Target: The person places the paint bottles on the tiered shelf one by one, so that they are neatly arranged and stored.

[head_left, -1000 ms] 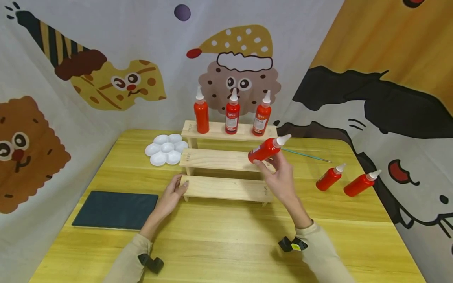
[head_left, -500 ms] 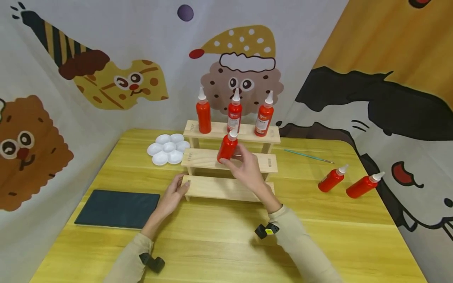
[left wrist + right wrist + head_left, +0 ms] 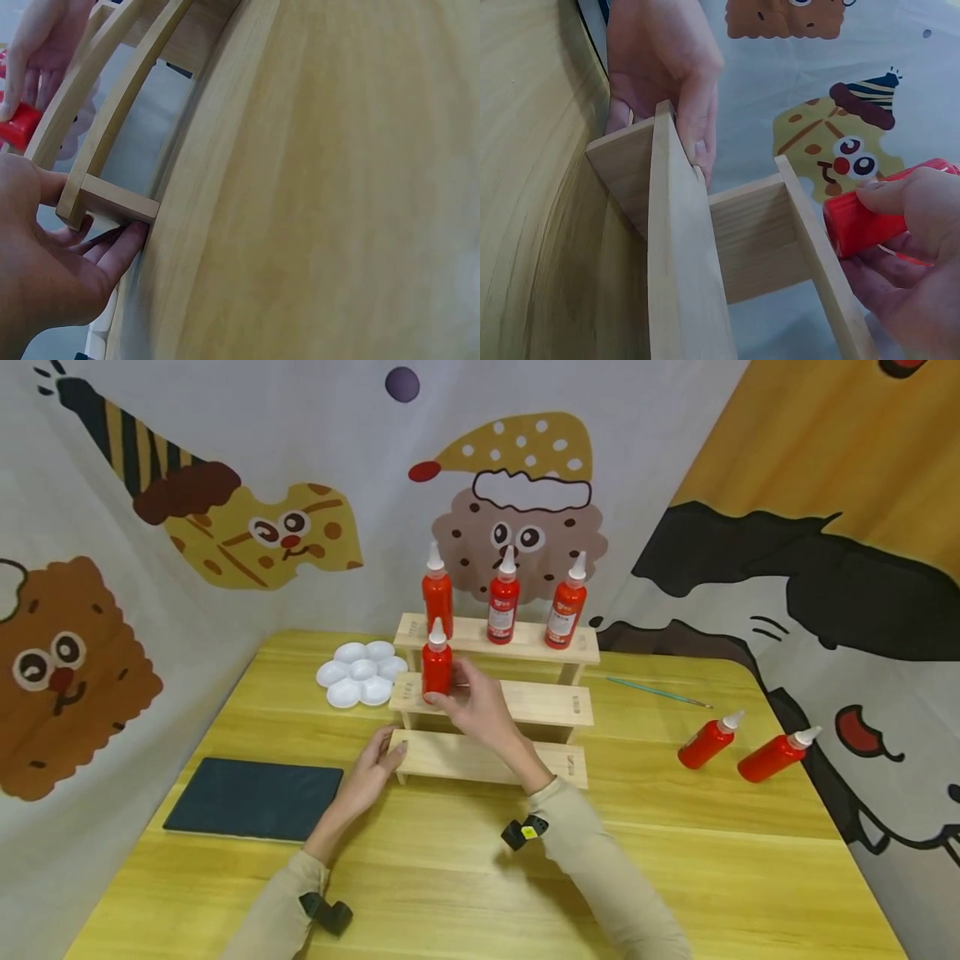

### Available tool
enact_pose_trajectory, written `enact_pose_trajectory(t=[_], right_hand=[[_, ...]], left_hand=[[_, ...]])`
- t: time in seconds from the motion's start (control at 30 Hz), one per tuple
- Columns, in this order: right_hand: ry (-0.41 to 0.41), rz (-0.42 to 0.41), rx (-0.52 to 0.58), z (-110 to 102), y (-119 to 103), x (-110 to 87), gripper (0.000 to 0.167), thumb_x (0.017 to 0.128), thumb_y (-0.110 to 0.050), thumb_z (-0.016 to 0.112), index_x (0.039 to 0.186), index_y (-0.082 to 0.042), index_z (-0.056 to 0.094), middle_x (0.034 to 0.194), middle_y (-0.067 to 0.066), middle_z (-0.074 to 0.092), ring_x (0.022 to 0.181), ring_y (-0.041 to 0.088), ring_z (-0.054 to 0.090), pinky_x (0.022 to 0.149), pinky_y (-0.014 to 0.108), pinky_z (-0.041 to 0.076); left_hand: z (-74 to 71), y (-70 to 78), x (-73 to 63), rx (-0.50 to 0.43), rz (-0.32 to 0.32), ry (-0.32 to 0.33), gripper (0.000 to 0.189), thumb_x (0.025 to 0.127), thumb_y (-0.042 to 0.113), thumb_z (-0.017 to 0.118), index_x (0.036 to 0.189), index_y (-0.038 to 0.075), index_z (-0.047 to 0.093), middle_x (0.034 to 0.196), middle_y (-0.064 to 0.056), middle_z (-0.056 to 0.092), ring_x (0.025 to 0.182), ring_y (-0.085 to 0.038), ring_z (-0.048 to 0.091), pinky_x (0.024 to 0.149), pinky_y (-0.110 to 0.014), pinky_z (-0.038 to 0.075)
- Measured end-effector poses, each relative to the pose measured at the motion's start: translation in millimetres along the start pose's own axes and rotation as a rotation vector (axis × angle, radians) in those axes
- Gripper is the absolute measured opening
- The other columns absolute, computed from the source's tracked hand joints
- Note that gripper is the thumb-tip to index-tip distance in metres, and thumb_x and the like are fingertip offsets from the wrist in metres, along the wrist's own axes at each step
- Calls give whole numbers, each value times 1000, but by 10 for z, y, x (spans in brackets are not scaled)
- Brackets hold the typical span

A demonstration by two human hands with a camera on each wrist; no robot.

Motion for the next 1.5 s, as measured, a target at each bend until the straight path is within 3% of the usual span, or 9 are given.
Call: enact_pose_trajectory(t=[0.2, 0.43, 0.77, 1.17, 1.5], right_hand=[[-18, -18, -27, 127, 4, 56, 45, 90, -9, 78, 129, 0, 58, 119, 16, 71, 105, 26, 69, 90, 33, 59], [-16, 20, -48, 171, -6, 86, 45, 91, -12, 77, 130, 0, 58, 120, 17, 71, 106, 27, 69, 89, 35, 59], [-16, 32, -79, 137, 25, 11, 50, 93, -16, 76, 136, 0, 55, 130, 18, 67, 117, 29, 67, 101, 36, 55], [60, 9, -104, -288, -97, -286, 41, 92, -15, 77, 126, 2, 63, 125, 16, 69, 116, 29, 67, 103, 39, 54], [171, 6, -125, -826, -233, -594, 38, 93, -12, 75, 127, -1, 64, 127, 13, 69, 120, 28, 65, 107, 39, 50]], left_hand=[[9, 4, 10, -9, -3, 0, 58, 109, 37, 46, 155, 6, 28, 166, -25, 20, 155, -43, 11, 123, -59, 25], [-3, 9, 15, -2, -3, -1, 58, 109, 37, 46, 155, 6, 28, 167, -25, 15, 155, -43, 11, 123, -58, 23], [15, 3, 15, -4, 10, 7, 56, 109, 35, 47, 154, 6, 30, 165, -26, 21, 155, -43, 15, 122, -59, 27], [2, -17, 8, 4, 13, 5, 58, 109, 37, 46, 155, 6, 27, 166, -26, 16, 156, -43, 9, 125, -57, 19], [15, -24, 20, 4, 23, 10, 55, 110, 35, 45, 154, 6, 30, 167, -25, 17, 156, -42, 9, 125, -56, 19]])
Point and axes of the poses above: each hand's wrist, its own x-axis towards the middle knuckle, its own z-axis out of the palm, y = z × x, the point moved 2 cm from there along x, towards the middle knuckle
